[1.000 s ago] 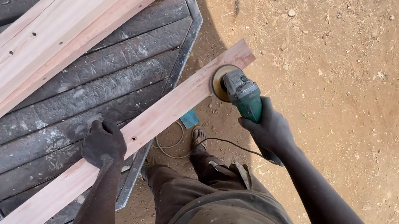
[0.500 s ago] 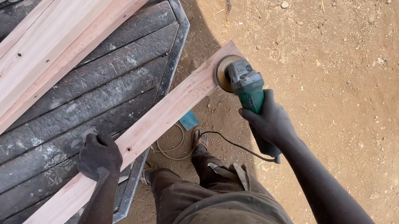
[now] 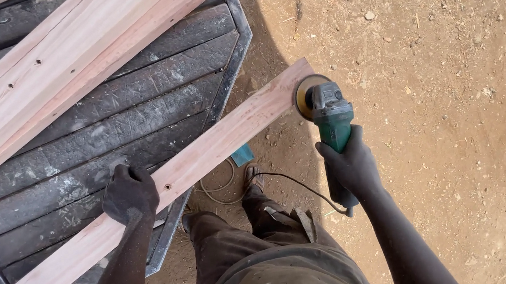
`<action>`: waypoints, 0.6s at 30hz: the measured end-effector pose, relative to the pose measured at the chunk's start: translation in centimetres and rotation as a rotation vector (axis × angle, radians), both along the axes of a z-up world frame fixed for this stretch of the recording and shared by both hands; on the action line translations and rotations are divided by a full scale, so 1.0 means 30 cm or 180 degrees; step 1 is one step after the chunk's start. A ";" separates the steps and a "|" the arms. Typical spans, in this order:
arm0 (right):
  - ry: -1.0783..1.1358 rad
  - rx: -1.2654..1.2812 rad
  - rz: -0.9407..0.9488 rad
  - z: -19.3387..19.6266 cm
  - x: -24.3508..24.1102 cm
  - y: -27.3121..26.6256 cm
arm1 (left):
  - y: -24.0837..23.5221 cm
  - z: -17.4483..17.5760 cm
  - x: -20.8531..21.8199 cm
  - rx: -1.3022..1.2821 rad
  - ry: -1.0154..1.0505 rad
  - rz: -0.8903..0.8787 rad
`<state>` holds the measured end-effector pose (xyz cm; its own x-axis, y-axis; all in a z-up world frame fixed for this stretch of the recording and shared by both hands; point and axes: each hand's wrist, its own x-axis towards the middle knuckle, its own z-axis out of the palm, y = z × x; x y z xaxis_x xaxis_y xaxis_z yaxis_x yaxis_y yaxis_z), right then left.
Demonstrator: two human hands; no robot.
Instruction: Sanding a wooden plank using an angle grinder with a sanding disc attachment.
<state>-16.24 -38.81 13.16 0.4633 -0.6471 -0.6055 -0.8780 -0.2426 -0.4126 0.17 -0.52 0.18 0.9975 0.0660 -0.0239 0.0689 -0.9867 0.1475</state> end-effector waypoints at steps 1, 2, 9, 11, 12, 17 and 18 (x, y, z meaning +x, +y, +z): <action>0.0022 0.0013 -0.0004 0.013 -0.014 0.019 | 0.014 0.021 -0.023 0.0013 0.0022 -0.0004; 0.0145 0.0034 0.0157 0.024 -0.007 0.018 | 0.002 0.029 -0.017 0.0003 -0.0005 -0.0004; 0.0085 0.0137 -0.0353 0.000 0.011 0.041 | -0.016 0.059 -0.008 0.0005 0.0091 0.0023; 0.0121 0.0117 -0.0241 0.004 0.009 0.048 | -0.009 0.051 0.000 0.0007 0.0117 0.0029; 0.0154 0.0087 -0.0131 0.009 0.006 0.044 | -0.013 0.046 0.000 0.0000 0.0141 0.0032; 0.0253 0.0004 0.0600 0.023 0.045 0.054 | -0.009 0.041 -0.002 -0.0026 0.0162 0.0018; 0.0227 -0.0006 0.0597 0.015 0.048 0.054 | 0.000 0.030 -0.010 -0.0011 0.0211 0.0046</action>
<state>-14.82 -37.20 13.61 0.5317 -0.5546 -0.6401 -0.8444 -0.4053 -0.3503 -0.13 -0.54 1.08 0.9927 0.0803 -0.0902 0.0929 -0.9850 0.1455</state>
